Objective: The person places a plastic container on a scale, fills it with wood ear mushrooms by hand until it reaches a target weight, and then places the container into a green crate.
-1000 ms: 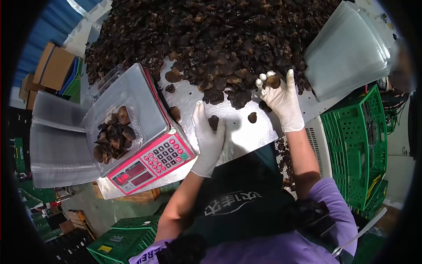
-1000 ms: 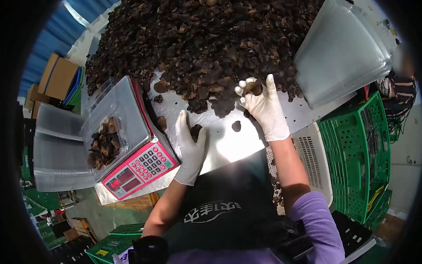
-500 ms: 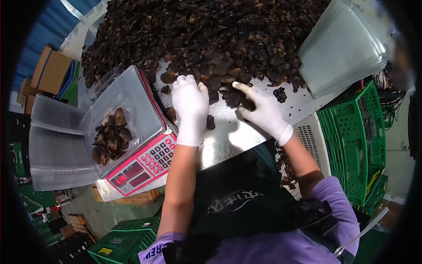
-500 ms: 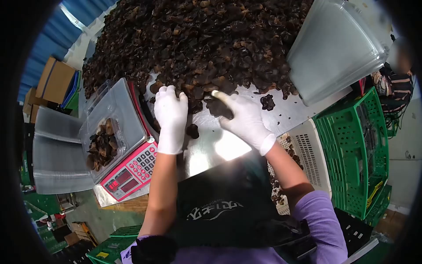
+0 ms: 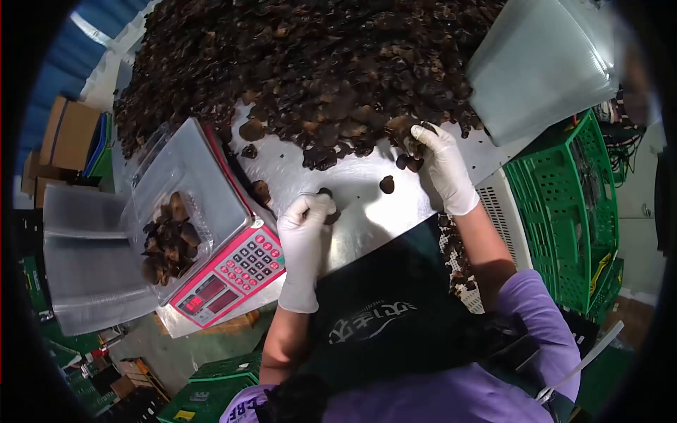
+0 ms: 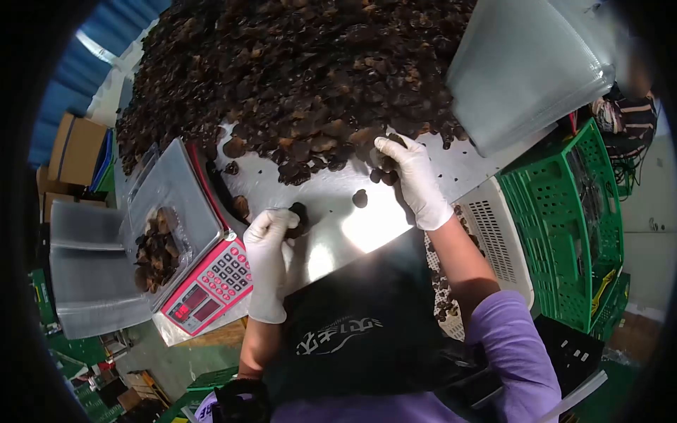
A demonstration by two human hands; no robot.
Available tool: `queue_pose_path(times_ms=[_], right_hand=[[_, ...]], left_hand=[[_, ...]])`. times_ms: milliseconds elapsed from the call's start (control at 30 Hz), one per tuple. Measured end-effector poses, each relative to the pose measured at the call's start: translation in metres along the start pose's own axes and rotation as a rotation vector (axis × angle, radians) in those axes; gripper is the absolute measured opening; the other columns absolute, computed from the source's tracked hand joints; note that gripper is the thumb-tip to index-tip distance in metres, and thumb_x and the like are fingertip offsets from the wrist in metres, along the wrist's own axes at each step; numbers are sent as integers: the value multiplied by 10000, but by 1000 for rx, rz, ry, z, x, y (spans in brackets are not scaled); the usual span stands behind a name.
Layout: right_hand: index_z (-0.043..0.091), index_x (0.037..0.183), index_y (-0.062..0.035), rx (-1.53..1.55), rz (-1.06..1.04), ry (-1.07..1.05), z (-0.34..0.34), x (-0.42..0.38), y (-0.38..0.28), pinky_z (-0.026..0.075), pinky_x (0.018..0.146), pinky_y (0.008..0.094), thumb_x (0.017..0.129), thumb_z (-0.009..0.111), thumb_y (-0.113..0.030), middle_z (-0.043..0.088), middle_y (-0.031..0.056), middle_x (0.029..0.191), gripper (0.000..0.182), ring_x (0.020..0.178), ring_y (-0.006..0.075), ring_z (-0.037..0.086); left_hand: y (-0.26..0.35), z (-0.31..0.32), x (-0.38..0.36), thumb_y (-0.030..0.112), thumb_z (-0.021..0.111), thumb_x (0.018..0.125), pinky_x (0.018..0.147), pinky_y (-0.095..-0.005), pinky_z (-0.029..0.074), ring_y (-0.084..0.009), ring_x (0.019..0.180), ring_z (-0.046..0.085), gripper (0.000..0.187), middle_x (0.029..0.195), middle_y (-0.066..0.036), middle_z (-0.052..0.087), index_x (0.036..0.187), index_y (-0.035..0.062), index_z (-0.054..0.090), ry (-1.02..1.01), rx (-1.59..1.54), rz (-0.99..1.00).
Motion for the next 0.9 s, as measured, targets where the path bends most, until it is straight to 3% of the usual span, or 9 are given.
queue_pose_path(times_ms=[67, 167, 400, 467, 533, 667, 733, 833, 900], right_hand=[[676, 1085, -29, 9, -7, 19, -7, -2, 2, 461, 561, 294, 919, 642, -236, 672, 54, 841, 267, 698, 149, 601], [666, 1084, -11, 13, 2, -34, -15, -3, -5, 481, 586, 317, 922, 634, -226, 673, 64, 865, 271, 743, 175, 631], [539, 1292, -7, 700, 75, -64, -45, -5, -2, 533, 712, 387, 877, 607, -171, 651, 154, 1185, 452, 1028, 274, 631], [484, 1319, 43, 836, 91, -217, -43, -9, -8, 568, 761, 402, 864, 583, -149, 591, 218, 1266, 504, 1083, 369, 612], [451, 1406, -21, 843, 6, -245, -47, -8, -11, 573, 811, 423, 829, 653, -156, 529, 225, 1353, 626, 1164, 383, 576], [470, 1405, -87, 851, -22, -307, -59, -6, -6, 576, 802, 410, 825, 756, -327, 574, 182, 1295, 690, 1019, 331, 628], [595, 1192, -55, 738, -23, -243, -58, -11, -11, 555, 674, 338, 869, 708, -201, 635, 160, 1107, 372, 871, 241, 637], [590, 967, -42, -63, 17, 9, -37, -38, -43, 411, 514, 249, 853, 615, -12, 605, 72, 767, 121, 616, 143, 576], [598, 1048, -13, -191, 20, 8, -38, -36, -22, 419, 504, 259, 849, 606, 13, 593, 60, 716, 201, 542, 123, 538]], left_hand=[[23, 12, 2, 148, 660, 881, 681, -332, 507, -257, 771, 625, 180, 943, -114, 633, 1038, 61, 655, 83, 986, 511], [1, 13, 9, 128, 660, 845, 690, -374, 515, -302, 784, 622, 180, 926, -115, 594, 1016, 78, 635, 112, 1337, 445], [-1, 21, 24, 34, 658, 815, 655, -357, 509, -259, 717, 626, 96, 866, -94, 621, 863, 61, 579, 12, 998, 473], [6, 39, 24, 12, 660, 817, 669, -328, 510, -216, 731, 635, 97, 865, -89, 641, 877, 49, 594, -20, 878, 290], [6, 65, 25, 61, 659, 840, 717, -344, 523, -245, 781, 648, 190, 941, -109, 648, 1029, 73, 644, -43, 786, 463], [-18, 102, 29, 137, 680, 823, 716, -409, 520, -321, 803, 636, 174, 926, -135, 624, 972, 67, 624, -178, 1065, 455], [-27, 105, 38, 157, 686, 814, 710, -428, 516, -339, 805, 630, 178, 907, -141, 613, 948, 66, 613, -219, 1194, 433], [-30, 104, 41, 127, 659, 826, 684, -415, 537, -325, 818, 638, 184, 958, -128, 566, 981, 73, 574, -360, 1182, 350], [-25, 114, 46, 109, 651, 814, 688, -416, 534, -327, 822, 637, 183, 941, -132, 576, 977, 75, 576, -294, 1077, 400]])
Point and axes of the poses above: each hand's wrist, its own x-axis towards the middle knuckle, its own z-axis out of the palm, y = z × x, the point moved 4 cm from there along x, towards the middle knuckle
